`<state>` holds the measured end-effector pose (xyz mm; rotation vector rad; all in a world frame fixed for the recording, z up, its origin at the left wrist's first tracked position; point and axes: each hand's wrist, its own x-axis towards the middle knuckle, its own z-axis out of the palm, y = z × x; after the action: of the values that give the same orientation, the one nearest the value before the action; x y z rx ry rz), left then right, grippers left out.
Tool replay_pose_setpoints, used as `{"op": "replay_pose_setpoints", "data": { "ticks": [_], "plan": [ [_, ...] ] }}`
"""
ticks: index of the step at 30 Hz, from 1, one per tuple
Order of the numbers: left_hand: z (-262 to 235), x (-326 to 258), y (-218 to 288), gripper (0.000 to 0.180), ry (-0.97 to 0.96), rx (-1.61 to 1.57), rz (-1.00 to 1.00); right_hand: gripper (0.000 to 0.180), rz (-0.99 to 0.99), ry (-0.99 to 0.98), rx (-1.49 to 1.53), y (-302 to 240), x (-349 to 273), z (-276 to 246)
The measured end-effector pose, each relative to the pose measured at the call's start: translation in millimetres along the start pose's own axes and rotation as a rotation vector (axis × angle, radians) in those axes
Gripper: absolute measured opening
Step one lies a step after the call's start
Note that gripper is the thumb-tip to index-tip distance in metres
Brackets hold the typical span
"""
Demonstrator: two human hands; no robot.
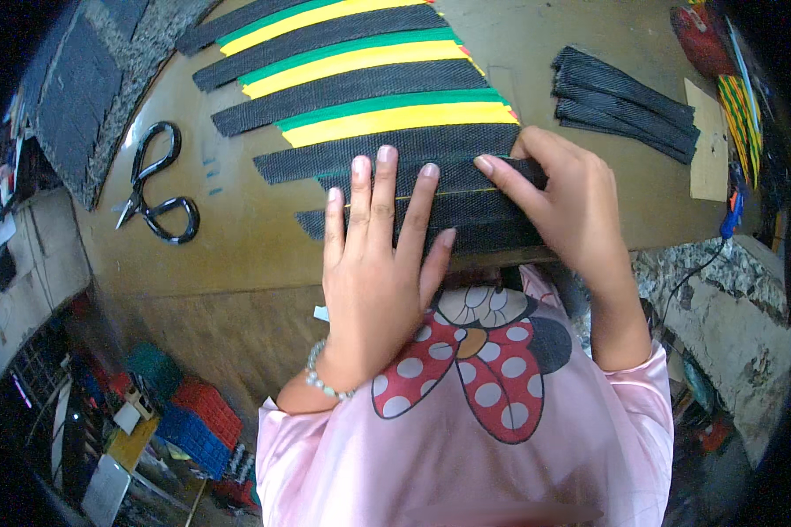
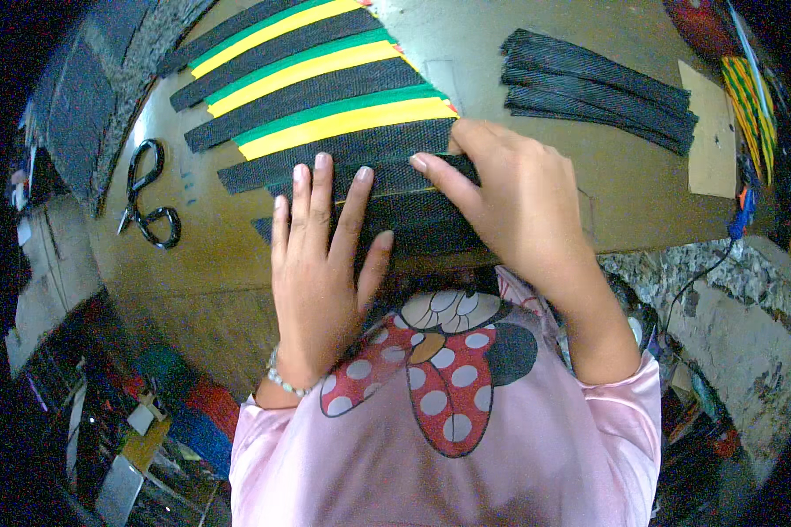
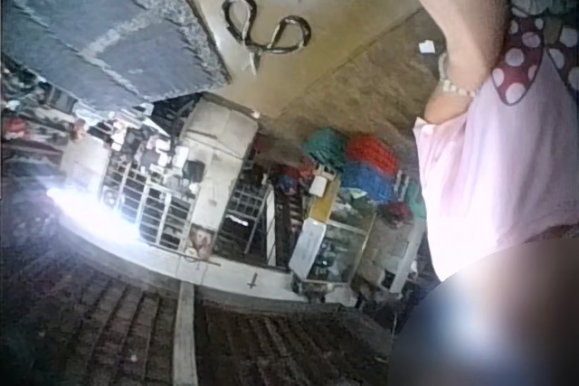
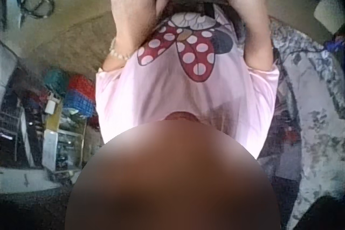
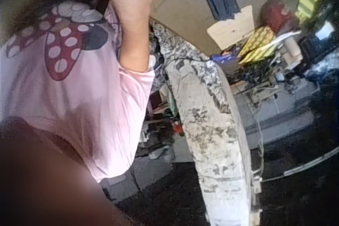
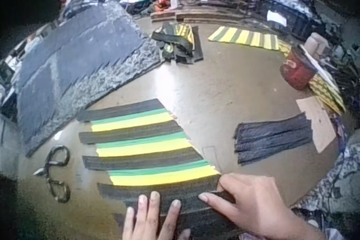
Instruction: The person assembles a stack of green and yellow striped fabric pieces by placing black fabric strips on top of them. They align and press each strip into place, building a layered stack on the work table.
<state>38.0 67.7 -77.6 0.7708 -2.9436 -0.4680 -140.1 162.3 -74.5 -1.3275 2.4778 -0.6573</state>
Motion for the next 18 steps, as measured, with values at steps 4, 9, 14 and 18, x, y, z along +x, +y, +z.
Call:
{"op": "replay_pose_setpoints", "data": {
  "ticks": [4, 9, 14, 18],
  "plan": [
    [4.0, 9.7, 19.6, 0.067, 0.095, -0.028, 0.064, 0.037, -0.032, 0.029, -0.087, -4.3, -1.9, 1.1],
    [15.0, 16.2, 21.3, 0.071, -0.001, -0.1, 0.121, 0.032, -0.054, 0.049, -0.112, 2.2, -3.0, -13.5],
    [17.2, 10.9, 19.1, 0.07, -0.022, -0.146, 0.121, 0.025, 0.104, -0.061, 0.25, 25.3, -6.0, -27.5],
    [17.1, 12.2, 20.2, 0.071, -0.027, -0.132, 0.117, 0.028, 0.071, -0.062, 0.221, 30.7, -5.5, -25.7]
  ]
}}
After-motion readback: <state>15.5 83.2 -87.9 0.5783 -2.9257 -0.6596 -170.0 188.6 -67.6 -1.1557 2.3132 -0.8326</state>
